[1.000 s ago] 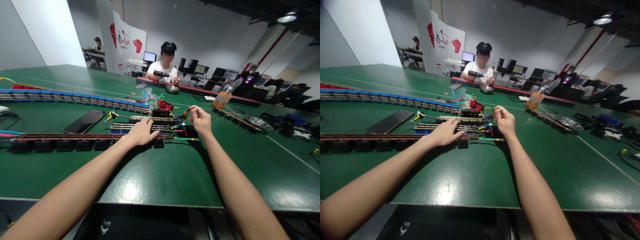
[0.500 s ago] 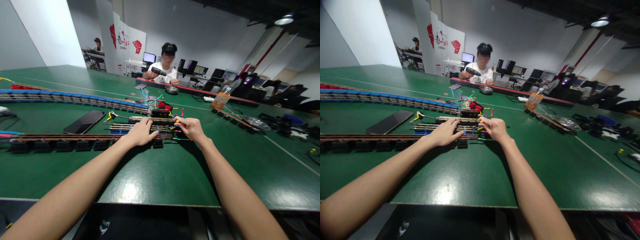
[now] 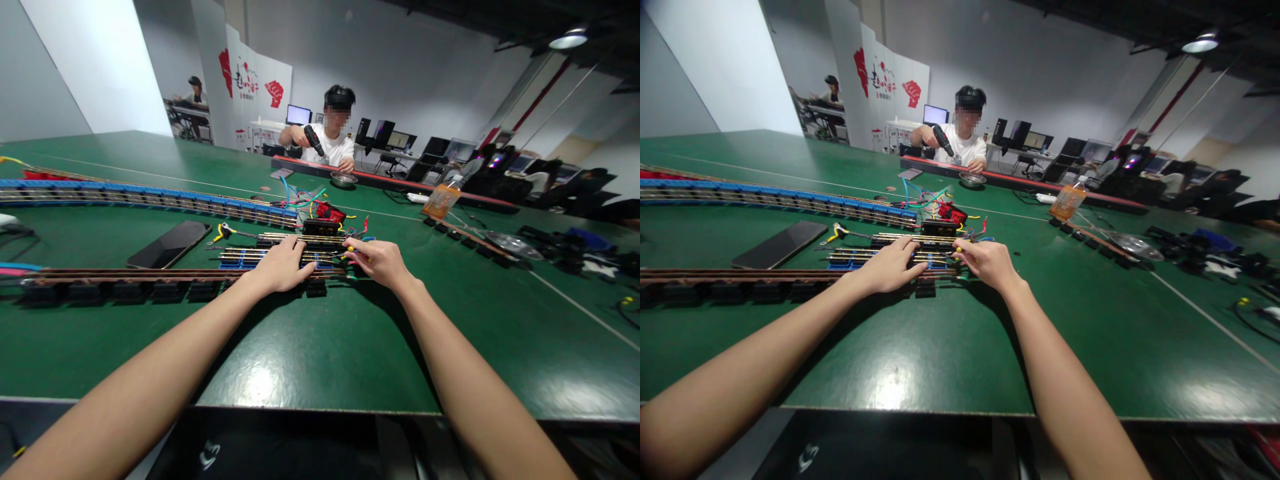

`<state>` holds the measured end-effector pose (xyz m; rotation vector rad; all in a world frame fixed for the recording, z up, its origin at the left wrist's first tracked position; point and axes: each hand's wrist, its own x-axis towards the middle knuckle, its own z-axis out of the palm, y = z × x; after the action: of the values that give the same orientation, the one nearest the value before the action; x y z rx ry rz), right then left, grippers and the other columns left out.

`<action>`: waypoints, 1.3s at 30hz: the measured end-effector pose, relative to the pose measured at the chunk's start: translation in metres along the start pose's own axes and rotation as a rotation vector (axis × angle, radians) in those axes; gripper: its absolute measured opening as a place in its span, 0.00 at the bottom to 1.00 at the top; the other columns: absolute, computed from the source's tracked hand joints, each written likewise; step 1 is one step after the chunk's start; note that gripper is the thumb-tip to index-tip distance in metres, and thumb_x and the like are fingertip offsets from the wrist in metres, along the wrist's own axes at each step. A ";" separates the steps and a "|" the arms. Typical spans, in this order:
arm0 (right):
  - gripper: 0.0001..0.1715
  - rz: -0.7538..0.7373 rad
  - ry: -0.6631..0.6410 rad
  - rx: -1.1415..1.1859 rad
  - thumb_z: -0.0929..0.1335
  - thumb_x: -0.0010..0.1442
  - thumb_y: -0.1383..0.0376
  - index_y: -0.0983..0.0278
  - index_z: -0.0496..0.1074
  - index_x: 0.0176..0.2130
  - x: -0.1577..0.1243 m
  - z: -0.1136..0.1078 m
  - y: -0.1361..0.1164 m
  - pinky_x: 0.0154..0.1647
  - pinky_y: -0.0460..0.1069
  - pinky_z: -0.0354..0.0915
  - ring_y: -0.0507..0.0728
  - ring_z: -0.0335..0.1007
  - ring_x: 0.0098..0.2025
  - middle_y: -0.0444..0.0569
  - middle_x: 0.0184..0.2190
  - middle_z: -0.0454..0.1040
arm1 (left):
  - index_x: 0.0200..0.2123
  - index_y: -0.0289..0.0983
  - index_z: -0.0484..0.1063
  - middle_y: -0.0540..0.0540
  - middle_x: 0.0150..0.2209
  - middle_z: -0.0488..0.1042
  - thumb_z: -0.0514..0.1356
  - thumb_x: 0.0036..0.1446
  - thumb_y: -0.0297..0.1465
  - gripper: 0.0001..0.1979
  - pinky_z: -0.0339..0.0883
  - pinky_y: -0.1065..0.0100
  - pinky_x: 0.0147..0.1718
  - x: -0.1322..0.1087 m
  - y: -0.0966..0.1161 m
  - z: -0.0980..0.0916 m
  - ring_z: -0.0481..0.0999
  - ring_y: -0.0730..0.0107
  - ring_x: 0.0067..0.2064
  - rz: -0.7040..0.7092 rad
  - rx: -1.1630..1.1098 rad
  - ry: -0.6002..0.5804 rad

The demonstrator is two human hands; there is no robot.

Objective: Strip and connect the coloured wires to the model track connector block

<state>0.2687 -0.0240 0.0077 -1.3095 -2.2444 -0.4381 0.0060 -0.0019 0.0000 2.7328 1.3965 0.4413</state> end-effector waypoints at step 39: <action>0.27 1.066 0.838 0.833 0.63 0.62 0.42 0.63 0.67 0.42 0.009 -0.002 0.013 0.08 0.41 0.47 0.45 0.48 0.08 0.31 0.12 0.62 | 0.59 0.26 0.65 0.27 0.63 0.63 0.48 0.66 0.47 0.32 0.63 0.52 0.59 0.001 0.001 -0.002 0.66 0.44 0.63 0.001 0.017 -0.020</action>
<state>0.2772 -0.0122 0.0144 -1.2648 -0.6857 0.2947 0.0064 -0.0018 0.0024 2.7439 1.4005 0.4029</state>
